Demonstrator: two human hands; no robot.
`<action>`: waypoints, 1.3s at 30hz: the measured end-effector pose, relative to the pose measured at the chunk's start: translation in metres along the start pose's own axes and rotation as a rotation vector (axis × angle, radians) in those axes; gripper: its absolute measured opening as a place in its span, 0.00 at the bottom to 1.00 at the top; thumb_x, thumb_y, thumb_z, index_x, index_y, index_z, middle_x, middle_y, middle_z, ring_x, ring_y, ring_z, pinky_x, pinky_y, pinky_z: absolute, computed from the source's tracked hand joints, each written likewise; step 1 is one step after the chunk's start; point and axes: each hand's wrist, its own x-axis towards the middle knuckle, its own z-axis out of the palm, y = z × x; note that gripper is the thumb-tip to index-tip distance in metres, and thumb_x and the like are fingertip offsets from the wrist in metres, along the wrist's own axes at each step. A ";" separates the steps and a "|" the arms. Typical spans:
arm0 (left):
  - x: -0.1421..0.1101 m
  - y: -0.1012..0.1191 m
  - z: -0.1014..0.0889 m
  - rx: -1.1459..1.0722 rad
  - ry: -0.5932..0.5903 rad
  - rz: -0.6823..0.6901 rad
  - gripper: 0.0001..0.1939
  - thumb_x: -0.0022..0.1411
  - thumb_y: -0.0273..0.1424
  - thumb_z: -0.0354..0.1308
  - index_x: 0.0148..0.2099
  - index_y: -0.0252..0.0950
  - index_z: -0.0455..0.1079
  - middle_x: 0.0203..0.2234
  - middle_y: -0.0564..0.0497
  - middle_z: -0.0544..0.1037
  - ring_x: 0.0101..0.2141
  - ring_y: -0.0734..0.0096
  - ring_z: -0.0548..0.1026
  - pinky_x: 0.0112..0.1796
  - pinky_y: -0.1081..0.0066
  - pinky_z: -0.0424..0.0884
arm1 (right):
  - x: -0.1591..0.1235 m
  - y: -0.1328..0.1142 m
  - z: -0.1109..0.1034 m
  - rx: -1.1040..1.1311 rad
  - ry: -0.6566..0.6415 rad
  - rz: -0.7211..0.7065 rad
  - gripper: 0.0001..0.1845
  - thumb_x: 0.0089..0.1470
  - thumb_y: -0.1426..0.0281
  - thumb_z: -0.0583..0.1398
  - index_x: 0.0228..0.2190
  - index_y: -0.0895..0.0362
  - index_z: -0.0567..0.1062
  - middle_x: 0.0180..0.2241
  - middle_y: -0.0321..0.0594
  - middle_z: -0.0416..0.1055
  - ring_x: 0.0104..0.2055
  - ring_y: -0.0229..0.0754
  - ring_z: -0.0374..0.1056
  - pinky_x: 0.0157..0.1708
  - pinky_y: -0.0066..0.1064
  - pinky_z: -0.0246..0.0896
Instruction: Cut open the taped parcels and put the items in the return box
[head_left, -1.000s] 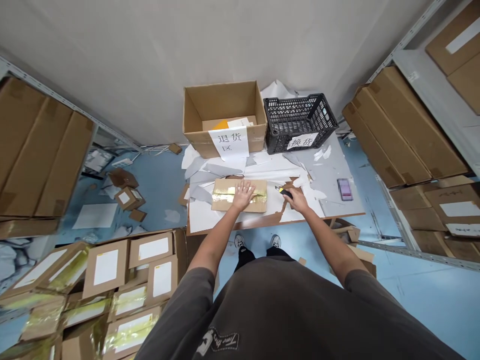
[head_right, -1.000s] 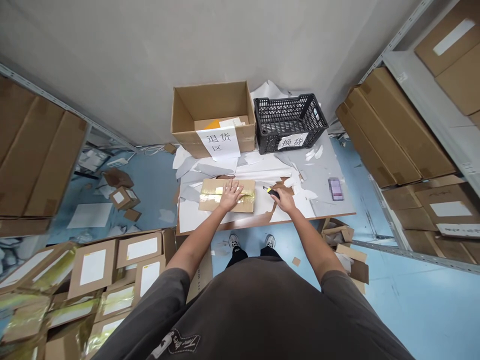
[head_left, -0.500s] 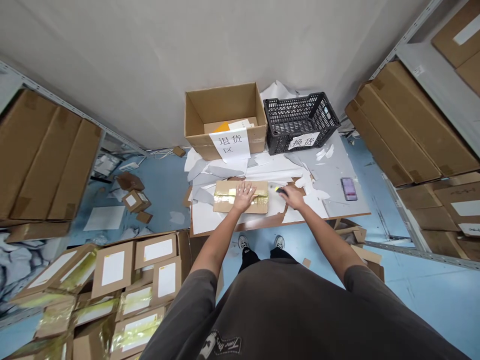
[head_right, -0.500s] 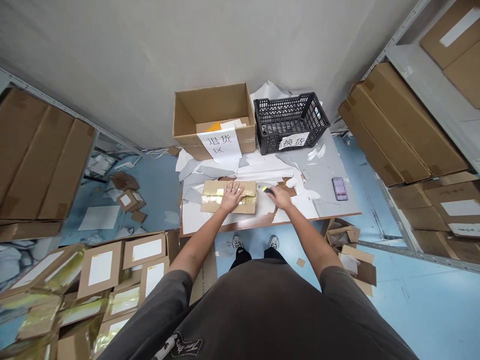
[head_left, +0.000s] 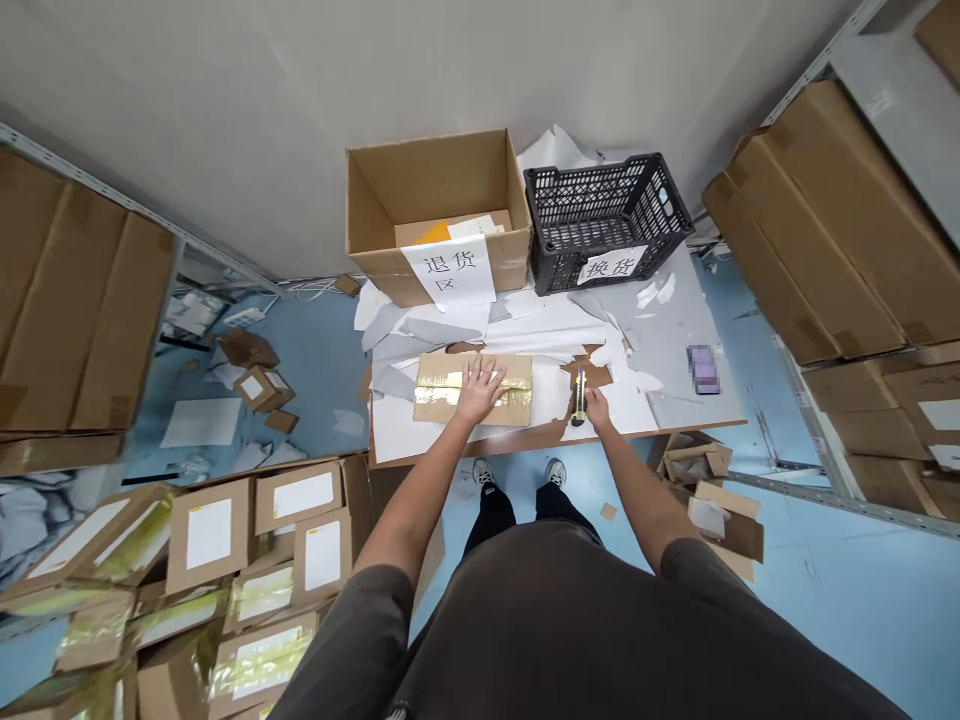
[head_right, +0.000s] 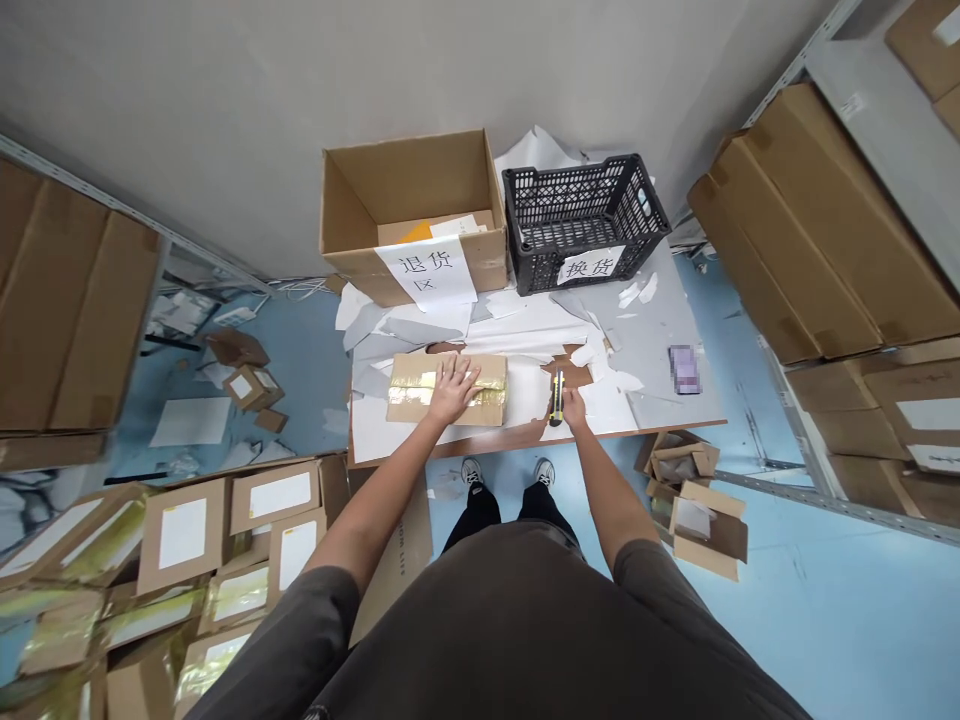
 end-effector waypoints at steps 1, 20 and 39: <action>-0.001 -0.001 0.000 0.003 -0.017 -0.011 0.29 0.75 0.44 0.59 0.74 0.46 0.67 0.76 0.42 0.60 0.78 0.43 0.39 0.73 0.32 0.37 | 0.007 0.007 0.001 -0.068 0.053 0.035 0.33 0.68 0.42 0.46 0.35 0.53 0.75 0.32 0.49 0.79 0.41 0.55 0.76 0.45 0.47 0.74; 0.023 -0.072 -0.095 0.087 -0.270 -0.165 0.58 0.52 0.59 0.72 0.78 0.40 0.60 0.73 0.37 0.65 0.72 0.36 0.59 0.71 0.45 0.50 | -0.090 -0.118 0.079 0.014 -0.274 -0.139 0.40 0.60 0.46 0.64 0.68 0.49 0.69 0.53 0.47 0.80 0.52 0.54 0.77 0.54 0.45 0.72; -0.069 0.053 -0.014 -0.165 0.088 -0.836 0.57 0.64 0.61 0.60 0.80 0.30 0.48 0.65 0.26 0.68 0.62 0.33 0.69 0.56 0.50 0.70 | 0.060 -0.244 0.115 -0.304 -0.154 -0.314 0.40 0.60 0.52 0.68 0.66 0.58 0.70 0.56 0.60 0.76 0.53 0.58 0.74 0.52 0.44 0.69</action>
